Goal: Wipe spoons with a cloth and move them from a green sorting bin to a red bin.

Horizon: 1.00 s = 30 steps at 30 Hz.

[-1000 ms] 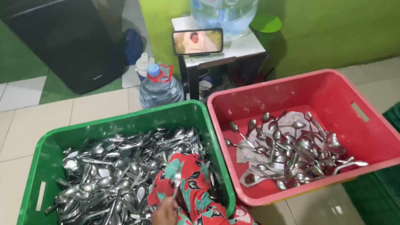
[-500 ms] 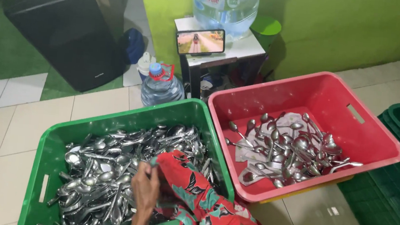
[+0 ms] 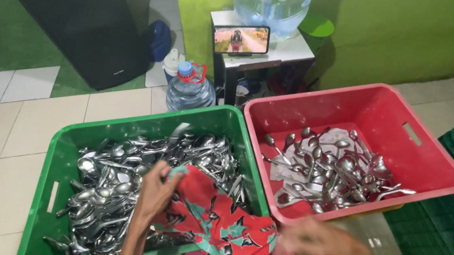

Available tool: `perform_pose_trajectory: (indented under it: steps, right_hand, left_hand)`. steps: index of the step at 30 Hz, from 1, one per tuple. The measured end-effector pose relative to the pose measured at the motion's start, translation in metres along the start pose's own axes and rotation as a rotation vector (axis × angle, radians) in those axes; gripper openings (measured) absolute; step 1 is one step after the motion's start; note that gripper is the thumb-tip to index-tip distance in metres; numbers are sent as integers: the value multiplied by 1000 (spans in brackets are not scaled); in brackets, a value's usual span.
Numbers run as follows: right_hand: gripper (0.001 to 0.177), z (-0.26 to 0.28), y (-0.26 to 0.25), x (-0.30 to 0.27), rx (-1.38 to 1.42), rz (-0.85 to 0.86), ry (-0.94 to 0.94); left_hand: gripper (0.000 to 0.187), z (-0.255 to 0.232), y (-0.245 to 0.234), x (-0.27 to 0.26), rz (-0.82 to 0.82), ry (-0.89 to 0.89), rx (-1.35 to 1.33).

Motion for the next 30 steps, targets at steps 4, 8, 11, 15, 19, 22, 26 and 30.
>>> perform_pose_trajectory:
  steps: [4, 8, 11, 15, 19, 22, 26, 30]
  right_hand:
    - [31, -2, 1, 132, 310, -281, -303]
    - [31, -75, 23, 239, 469, -136, -134]
    - [33, -85, 45, 254, 533, -208, -175]
    - [40, -106, 80, 267, 662, -320, -169]
    - [49, -124, 86, 272, 778, -436, -152]
    - [56, -135, 99, 277, 845, -501, -132]
    - [63, -152, 109, 281, 914, -590, -106]
    - [55, -156, 121, 261, 879, -725, -71]
  left_hand:
    - [104, -44, 15, -1, 382, -234, -119]
    - [44, -47, 7, 8, 317, -72, -123]
    - [46, -29, -2, 23, 95, 63, 57]
    - [42, -12, -3, 5, -49, -143, 288]
    - [54, 13, 25, -15, -131, -140, 134]
    - [37, 27, 58, -25, 8, -256, -240]
    - [50, 38, 86, -39, -68, -241, 40]
    - [22, 62, 104, -55, 0, 16, 110]
Point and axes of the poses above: each hand's wrist, its own x-axis towards the middle knuckle, its own y-axis out of the palm, z = x × y, the point moved 1 cm from there along x, towards the middle knuckle, and after that the axes turned 7 degrees about x, right-handed, at the moved point
